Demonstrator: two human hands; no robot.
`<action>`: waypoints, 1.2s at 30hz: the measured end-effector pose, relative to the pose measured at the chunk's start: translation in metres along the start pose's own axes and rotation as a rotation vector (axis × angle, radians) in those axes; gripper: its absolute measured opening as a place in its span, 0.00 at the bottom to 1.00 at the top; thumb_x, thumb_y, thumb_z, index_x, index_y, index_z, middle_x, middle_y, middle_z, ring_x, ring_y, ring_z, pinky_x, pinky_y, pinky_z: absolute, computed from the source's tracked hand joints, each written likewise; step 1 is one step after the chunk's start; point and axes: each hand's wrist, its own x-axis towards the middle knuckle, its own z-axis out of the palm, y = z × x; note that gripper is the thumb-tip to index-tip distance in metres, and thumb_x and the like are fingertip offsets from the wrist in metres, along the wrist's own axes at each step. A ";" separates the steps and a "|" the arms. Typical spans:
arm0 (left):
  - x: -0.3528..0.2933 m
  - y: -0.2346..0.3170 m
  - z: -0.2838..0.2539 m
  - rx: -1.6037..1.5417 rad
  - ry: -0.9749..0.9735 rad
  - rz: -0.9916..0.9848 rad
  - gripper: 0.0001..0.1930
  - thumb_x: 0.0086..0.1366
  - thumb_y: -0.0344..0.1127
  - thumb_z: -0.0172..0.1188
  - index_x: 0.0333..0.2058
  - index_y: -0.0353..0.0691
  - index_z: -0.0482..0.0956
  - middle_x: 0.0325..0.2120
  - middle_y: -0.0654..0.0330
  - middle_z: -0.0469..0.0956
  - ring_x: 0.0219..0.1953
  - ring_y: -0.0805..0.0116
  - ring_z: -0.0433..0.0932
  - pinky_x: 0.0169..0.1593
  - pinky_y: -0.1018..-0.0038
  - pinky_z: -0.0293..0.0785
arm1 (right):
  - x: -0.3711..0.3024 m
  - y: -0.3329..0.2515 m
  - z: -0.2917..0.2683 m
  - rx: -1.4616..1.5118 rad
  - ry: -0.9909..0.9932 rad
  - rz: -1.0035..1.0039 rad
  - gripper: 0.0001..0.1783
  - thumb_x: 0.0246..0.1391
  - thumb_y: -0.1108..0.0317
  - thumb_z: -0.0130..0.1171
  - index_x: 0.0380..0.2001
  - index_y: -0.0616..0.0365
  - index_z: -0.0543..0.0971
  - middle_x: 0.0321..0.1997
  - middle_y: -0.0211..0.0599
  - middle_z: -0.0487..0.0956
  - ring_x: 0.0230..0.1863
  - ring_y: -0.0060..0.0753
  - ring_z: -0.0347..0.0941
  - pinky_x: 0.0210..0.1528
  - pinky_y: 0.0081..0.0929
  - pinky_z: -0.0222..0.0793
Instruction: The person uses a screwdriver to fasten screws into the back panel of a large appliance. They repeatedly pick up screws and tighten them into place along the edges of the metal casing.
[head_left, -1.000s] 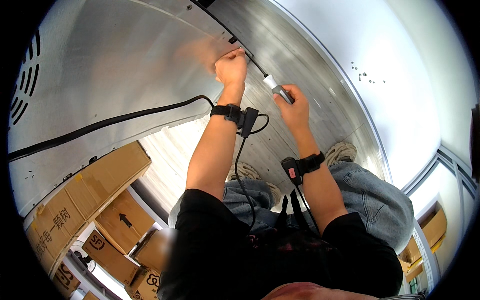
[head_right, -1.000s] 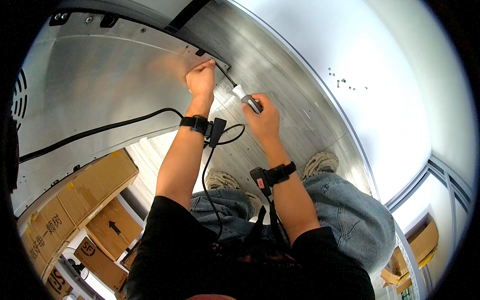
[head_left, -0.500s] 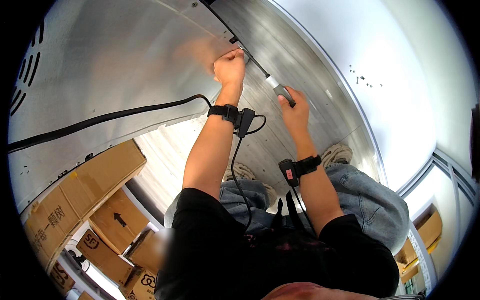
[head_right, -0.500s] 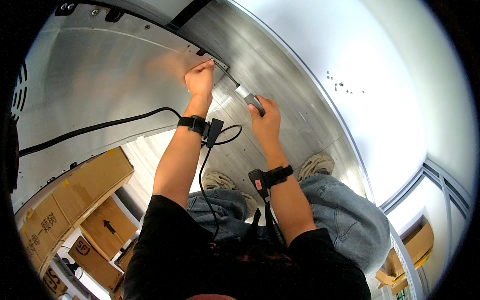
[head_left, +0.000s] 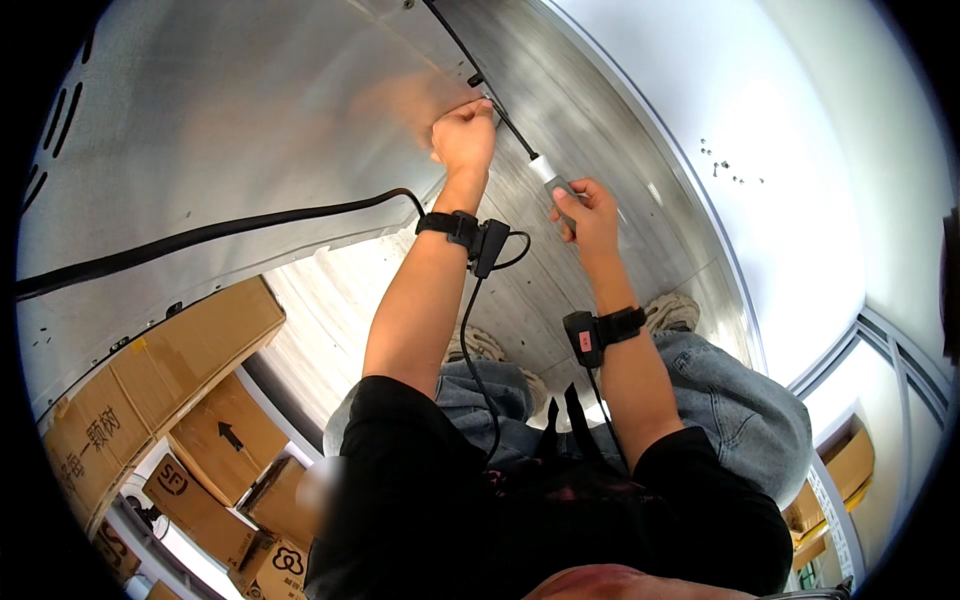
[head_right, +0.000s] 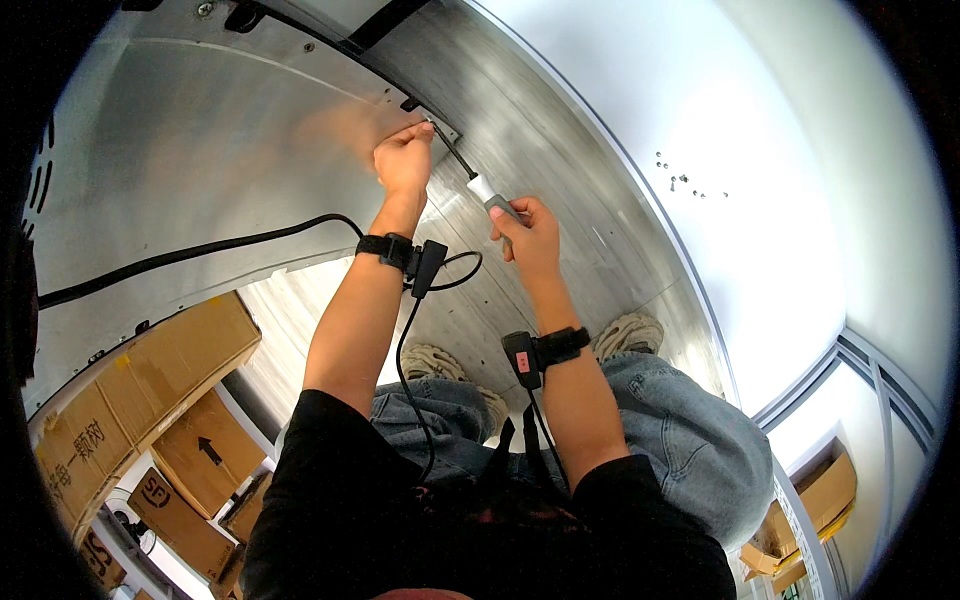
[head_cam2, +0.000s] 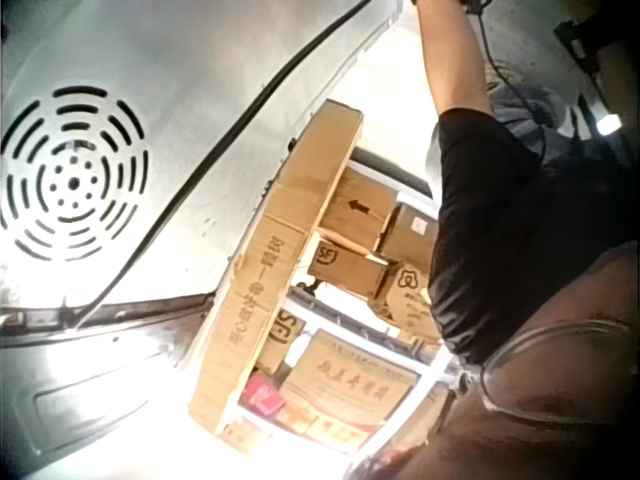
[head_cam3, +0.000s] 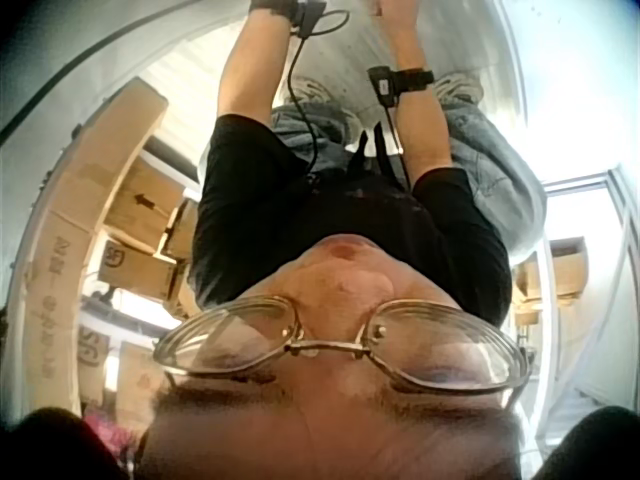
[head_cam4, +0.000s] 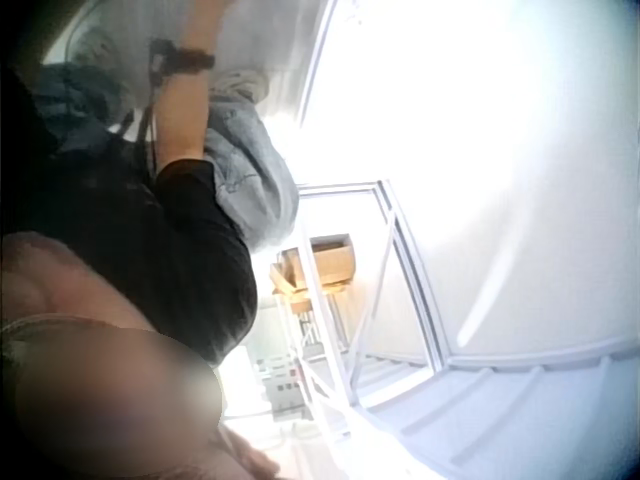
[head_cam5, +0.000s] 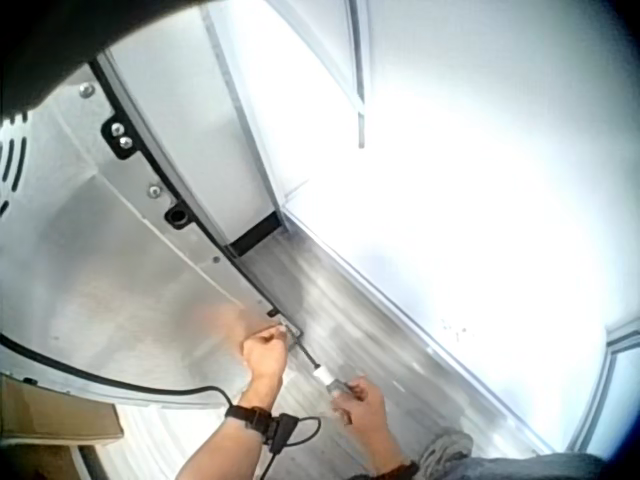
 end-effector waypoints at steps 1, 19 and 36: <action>0.001 -0.001 0.000 -0.004 -0.003 -0.001 0.10 0.54 0.44 0.63 0.30 0.48 0.86 0.26 0.62 0.83 0.35 0.65 0.78 0.53 0.63 0.58 | 0.000 0.000 0.001 -0.008 0.013 0.022 0.17 0.51 0.61 0.63 0.36 0.64 0.74 0.24 0.35 0.76 0.22 0.27 0.71 0.27 0.21 0.63; 0.001 0.005 -0.003 -0.032 -0.132 -0.026 0.11 0.56 0.41 0.63 0.33 0.40 0.85 0.30 0.61 0.82 0.35 0.72 0.76 0.47 0.75 0.67 | 0.000 -0.001 0.011 -0.255 0.293 -0.246 0.16 0.46 0.66 0.66 0.35 0.64 0.76 0.31 0.38 0.74 0.23 0.27 0.72 0.26 0.25 0.67; 0.011 -0.007 -0.002 -0.389 -0.592 0.037 0.13 0.66 0.33 0.51 0.31 0.31 0.81 0.30 0.59 0.80 0.35 0.70 0.75 0.46 0.75 0.69 | 0.003 -0.021 -0.001 -0.026 0.058 -0.064 0.19 0.60 0.56 0.51 0.35 0.64 0.75 0.21 0.34 0.75 0.15 0.26 0.72 0.13 0.18 0.59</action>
